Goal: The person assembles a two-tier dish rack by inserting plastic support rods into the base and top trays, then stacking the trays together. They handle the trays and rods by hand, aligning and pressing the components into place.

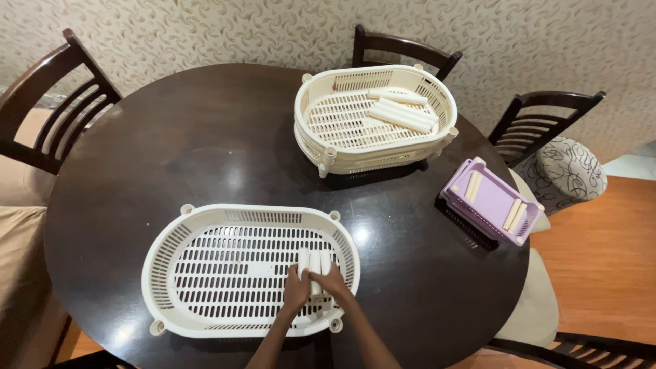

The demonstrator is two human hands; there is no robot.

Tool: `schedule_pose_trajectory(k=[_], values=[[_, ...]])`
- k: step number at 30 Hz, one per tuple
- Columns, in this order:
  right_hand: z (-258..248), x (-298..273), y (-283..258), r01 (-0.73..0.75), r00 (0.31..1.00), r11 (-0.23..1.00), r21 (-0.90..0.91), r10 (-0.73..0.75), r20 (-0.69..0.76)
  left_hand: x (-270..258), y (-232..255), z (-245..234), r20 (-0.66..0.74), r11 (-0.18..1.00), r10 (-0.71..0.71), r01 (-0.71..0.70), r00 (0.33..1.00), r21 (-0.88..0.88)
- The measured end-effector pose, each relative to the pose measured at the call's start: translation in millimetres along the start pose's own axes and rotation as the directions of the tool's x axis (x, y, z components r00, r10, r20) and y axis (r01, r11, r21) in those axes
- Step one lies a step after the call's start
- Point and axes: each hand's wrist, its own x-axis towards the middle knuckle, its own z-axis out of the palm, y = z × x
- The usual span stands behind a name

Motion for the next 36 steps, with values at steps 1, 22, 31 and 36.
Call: schedule_pose_trajectory(k=[1, 22, 31, 36], values=[[-8.3, -3.2, -9.2, 0.009, 1.0, 1.0, 0.017, -0.009, -0.025, -2.8, 15.1, 0.9, 0.026, 0.997, -0.031, 0.033, 0.999, -0.066], [-203.7, -4.3, 67.8, 0.057, 0.856, 0.986, 0.157, 0.033, -0.515, 36.6, 62.7, 217.9, 0.385, 0.922, 0.051, -0.192, 0.922, 0.337], [-209.6, -2.7, 75.1, 0.027, 0.754, 0.999, 0.026, -0.003, -0.657, 32.6, 52.3, 220.8, 0.299, 0.887, 0.052, -0.182, 0.953, 0.424], [-207.0, -7.2, 82.7, 0.109, 0.615, 0.978, -0.18, -0.209, -0.76, 14.2, 58.7, 207.1, 0.3, 0.829, 0.316, -0.415, 0.9, 0.375]])
